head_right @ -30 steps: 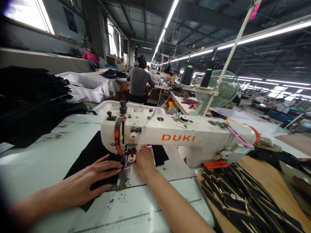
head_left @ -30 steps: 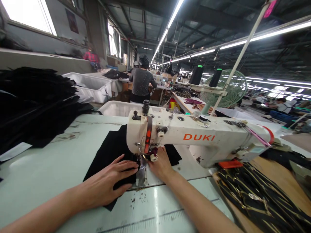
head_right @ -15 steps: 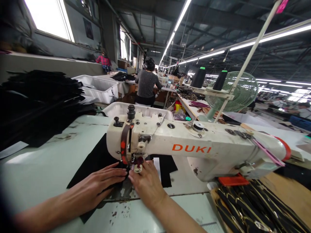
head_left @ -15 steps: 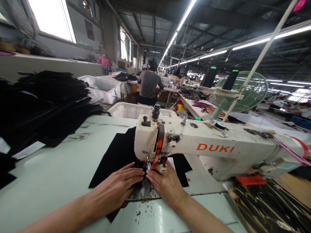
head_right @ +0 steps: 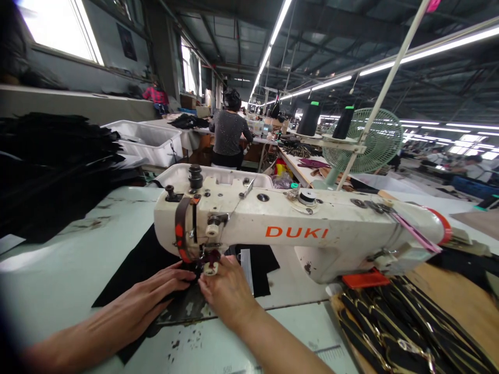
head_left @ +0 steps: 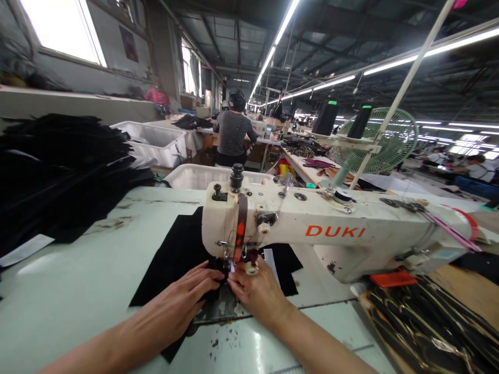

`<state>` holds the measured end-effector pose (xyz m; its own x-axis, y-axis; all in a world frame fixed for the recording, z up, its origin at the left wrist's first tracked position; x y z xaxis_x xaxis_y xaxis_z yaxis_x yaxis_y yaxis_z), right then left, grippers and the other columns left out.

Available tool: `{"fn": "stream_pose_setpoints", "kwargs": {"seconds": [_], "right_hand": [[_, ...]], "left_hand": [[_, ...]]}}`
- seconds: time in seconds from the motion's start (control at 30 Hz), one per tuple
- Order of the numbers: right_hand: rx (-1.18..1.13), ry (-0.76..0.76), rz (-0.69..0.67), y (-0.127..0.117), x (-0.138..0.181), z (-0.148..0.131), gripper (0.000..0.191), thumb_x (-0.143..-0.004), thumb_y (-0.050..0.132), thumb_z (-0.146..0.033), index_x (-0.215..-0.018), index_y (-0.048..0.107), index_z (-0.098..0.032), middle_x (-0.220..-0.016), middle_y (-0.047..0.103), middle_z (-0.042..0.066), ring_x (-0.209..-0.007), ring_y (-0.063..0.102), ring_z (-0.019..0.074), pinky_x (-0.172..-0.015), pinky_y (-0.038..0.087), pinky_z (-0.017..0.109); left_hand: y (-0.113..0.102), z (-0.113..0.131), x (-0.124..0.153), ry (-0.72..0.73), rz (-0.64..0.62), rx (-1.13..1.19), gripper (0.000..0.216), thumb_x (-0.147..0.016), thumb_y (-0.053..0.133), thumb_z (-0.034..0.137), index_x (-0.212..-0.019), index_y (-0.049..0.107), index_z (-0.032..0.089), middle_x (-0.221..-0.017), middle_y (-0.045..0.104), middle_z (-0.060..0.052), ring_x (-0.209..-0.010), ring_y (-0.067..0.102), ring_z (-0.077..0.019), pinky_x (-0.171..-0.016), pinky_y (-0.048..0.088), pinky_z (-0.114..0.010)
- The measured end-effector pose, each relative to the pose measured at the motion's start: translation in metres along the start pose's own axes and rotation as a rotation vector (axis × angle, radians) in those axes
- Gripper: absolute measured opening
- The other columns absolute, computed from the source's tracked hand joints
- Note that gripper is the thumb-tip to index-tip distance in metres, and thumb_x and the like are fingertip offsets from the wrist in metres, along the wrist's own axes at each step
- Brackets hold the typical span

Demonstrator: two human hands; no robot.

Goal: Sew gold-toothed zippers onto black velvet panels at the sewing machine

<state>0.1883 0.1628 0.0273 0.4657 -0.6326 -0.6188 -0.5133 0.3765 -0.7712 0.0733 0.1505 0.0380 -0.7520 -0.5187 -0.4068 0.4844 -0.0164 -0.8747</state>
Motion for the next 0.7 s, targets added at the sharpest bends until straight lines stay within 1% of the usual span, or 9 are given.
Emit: {"fn": "stream_pose_setpoints", "kwargs": {"seconds": [0.07, 0.13, 0.23, 0.33, 0.43, 0.53, 0.6, 0.7], "right_hand": [[-0.007, 0.005, 0.0, -0.001, 0.001, 0.001, 0.009, -0.085, 0.075, -0.017, -0.082, 0.068, -0.021, -0.086, 0.071, -0.001, -0.087, 0.064, 0.0205, -0.083, 0.047, 0.034], [-0.015, 0.002, 0.0, -0.002, 0.003, 0.001, 0.007, -0.085, 0.075, -0.018, -0.085, 0.069, -0.021, -0.088, 0.072, 0.0, -0.087, 0.064, 0.0204, -0.084, 0.048, 0.033], [-0.025, -0.017, -0.01, -0.006, 0.006, 0.0, 0.009, -0.086, 0.076, -0.019, -0.092, 0.071, -0.023, -0.092, 0.072, -0.001, -0.087, 0.064, 0.0191, -0.084, 0.048, 0.031], [-0.023, -0.052, -0.025, -0.008, 0.01, -0.003, 0.01, -0.09, 0.072, -0.019, -0.099, 0.07, -0.023, -0.096, 0.073, 0.0, -0.088, 0.065, 0.0181, -0.092, 0.048, 0.032], [-0.019, -0.064, -0.048, -0.005, 0.011, -0.004, 0.013, -0.092, 0.067, -0.017, -0.104, 0.068, -0.022, -0.099, 0.072, 0.001, -0.092, 0.066, 0.0187, -0.096, 0.047, 0.035], [-0.028, -0.05, 0.005, -0.008, 0.007, -0.003, 0.016, -0.09, 0.066, -0.014, -0.105, 0.068, -0.022, -0.099, 0.072, 0.002, -0.096, 0.065, 0.0216, -0.093, 0.05, 0.035], [-0.044, -0.044, 0.05, -0.012, 0.005, -0.002, 0.016, -0.09, 0.064, -0.013, -0.102, 0.068, -0.022, -0.098, 0.072, 0.002, -0.095, 0.065, 0.0225, -0.091, 0.052, 0.035], [-0.068, -0.034, 0.071, -0.015, 0.003, -0.001, 0.015, -0.09, 0.063, -0.013, -0.1, 0.069, -0.022, -0.097, 0.072, 0.002, -0.094, 0.065, 0.0224, -0.09, 0.052, 0.035]], "left_hand": [[0.0, 0.011, -0.003, 0.099, -0.029, -0.062, 0.045, -0.086, 0.034, -0.003, -0.118, 0.06, 0.015, -0.127, 0.066, -0.01, -0.124, 0.059, -0.02, -0.113, 0.037, -0.039], [0.001, 0.018, -0.005, 0.16, -0.05, -0.117, 0.048, -0.084, 0.033, -0.006, -0.119, 0.06, 0.014, -0.127, 0.066, -0.012, -0.123, 0.059, -0.0194, -0.114, 0.034, -0.039], [0.003, 0.02, -0.005, 0.182, -0.074, -0.18, 0.054, -0.079, 0.035, -0.008, -0.119, 0.062, 0.015, -0.127, 0.067, -0.01, -0.121, 0.061, -0.0185, -0.113, 0.036, -0.036], [0.004, 0.021, -0.002, 0.201, -0.073, -0.215, 0.056, -0.076, 0.035, -0.008, -0.118, 0.063, 0.015, -0.128, 0.067, -0.008, -0.12, 0.062, -0.0174, -0.112, 0.038, -0.031], [0.002, 0.021, -0.005, 0.167, -0.087, -0.224, 0.057, -0.078, 0.033, -0.008, -0.121, 0.063, 0.016, -0.129, 0.067, -0.007, -0.122, 0.061, -0.0166, -0.112, 0.038, -0.028], [-0.002, 0.017, -0.013, 0.09, -0.126, -0.184, 0.055, -0.081, 0.035, -0.006, -0.12, 0.065, 0.02, -0.127, 0.068, -0.004, -0.116, 0.064, -0.0174, -0.111, 0.041, -0.028], [-0.007, 0.017, -0.017, 0.075, -0.099, -0.134, 0.054, -0.082, 0.037, -0.005, -0.119, 0.065, 0.021, -0.128, 0.068, -0.003, -0.114, 0.066, -0.0185, -0.11, 0.042, -0.029], [-0.012, 0.016, -0.018, 0.073, -0.048, -0.083, 0.056, -0.081, 0.04, -0.006, -0.125, 0.063, 0.021, -0.131, 0.065, -0.004, -0.118, 0.064, -0.0189, -0.11, 0.042, -0.027]]}}
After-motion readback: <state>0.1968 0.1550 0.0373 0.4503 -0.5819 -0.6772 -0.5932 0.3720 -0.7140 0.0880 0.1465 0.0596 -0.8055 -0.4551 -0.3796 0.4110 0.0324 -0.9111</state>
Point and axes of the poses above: each hand's wrist, its own x-axis away from the middle knuckle, its own y-axis out of the palm, z = x × y, the point moved 9 cm from there along -x, towards the middle knuckle
